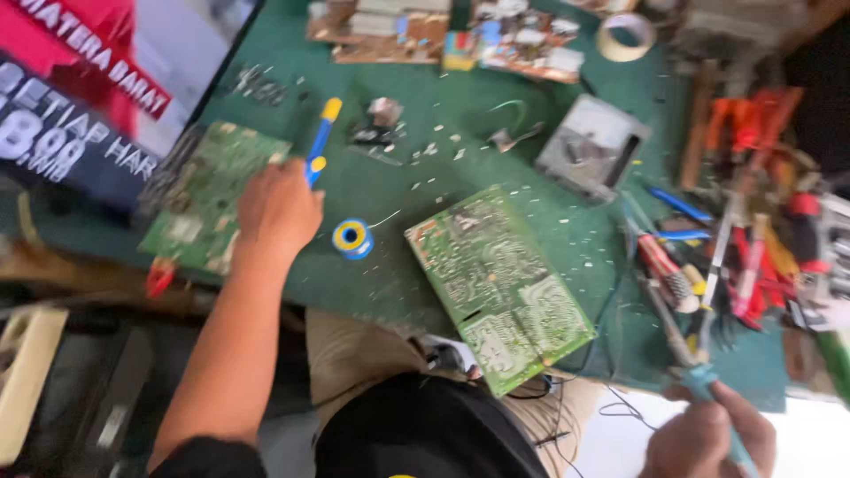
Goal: The person repairs a circuit board by holding components in place and applying a soldering iron to the board's underside while using a desoldering pump to remove solder.
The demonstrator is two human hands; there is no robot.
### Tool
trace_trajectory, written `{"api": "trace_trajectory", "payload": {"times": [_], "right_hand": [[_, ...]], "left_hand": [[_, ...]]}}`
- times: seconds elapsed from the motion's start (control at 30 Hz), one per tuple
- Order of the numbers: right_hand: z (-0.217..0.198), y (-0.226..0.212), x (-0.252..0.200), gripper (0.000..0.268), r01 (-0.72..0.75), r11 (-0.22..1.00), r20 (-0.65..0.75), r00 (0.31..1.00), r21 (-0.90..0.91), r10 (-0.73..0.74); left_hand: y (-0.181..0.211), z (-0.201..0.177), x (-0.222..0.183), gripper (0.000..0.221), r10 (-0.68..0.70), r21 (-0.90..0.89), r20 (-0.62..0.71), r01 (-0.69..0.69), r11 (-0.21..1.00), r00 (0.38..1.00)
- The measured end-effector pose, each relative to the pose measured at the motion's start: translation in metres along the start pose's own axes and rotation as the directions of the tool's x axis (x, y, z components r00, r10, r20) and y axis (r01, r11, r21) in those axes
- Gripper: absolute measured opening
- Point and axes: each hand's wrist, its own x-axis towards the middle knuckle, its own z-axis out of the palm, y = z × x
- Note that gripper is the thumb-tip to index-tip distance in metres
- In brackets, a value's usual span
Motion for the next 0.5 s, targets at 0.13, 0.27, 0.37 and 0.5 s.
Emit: {"api": "trace_trajectory", "payload": {"times": [0.13, 0.27, 0.37, 0.5], "right_hand": [[0.018, 0.01, -0.062, 0.033, 0.566, 0.815, -0.21, 0.787, -0.124, -0.58], [0.01, 0.036, -0.051, 0.03, 0.597, 0.799, -0.282, 0.78, 0.07, -0.559], [0.006, 0.028, -0.043, 0.024, 0.643, 0.766, -0.343, 0.724, 0.021, -0.598], [-0.01, 0.054, -0.041, 0.031, 0.708, 0.68, -0.346, 0.696, 0.189, -0.629]], "left_hand": [[-0.004, 0.009, 0.008, 0.037, -0.08, 0.094, 0.064, 0.074, 0.993, 0.995], [-0.011, 0.019, 0.007, 0.038, -0.141, 0.157, 0.055, 0.131, 0.979, 0.988], [0.015, -0.012, 0.009, 0.058, -0.213, 0.022, 0.098, 0.212, 0.977, 0.972], [0.028, -0.06, -0.036, 0.064, -0.186, -0.528, -0.068, 0.123, 0.84, 0.98]]}}
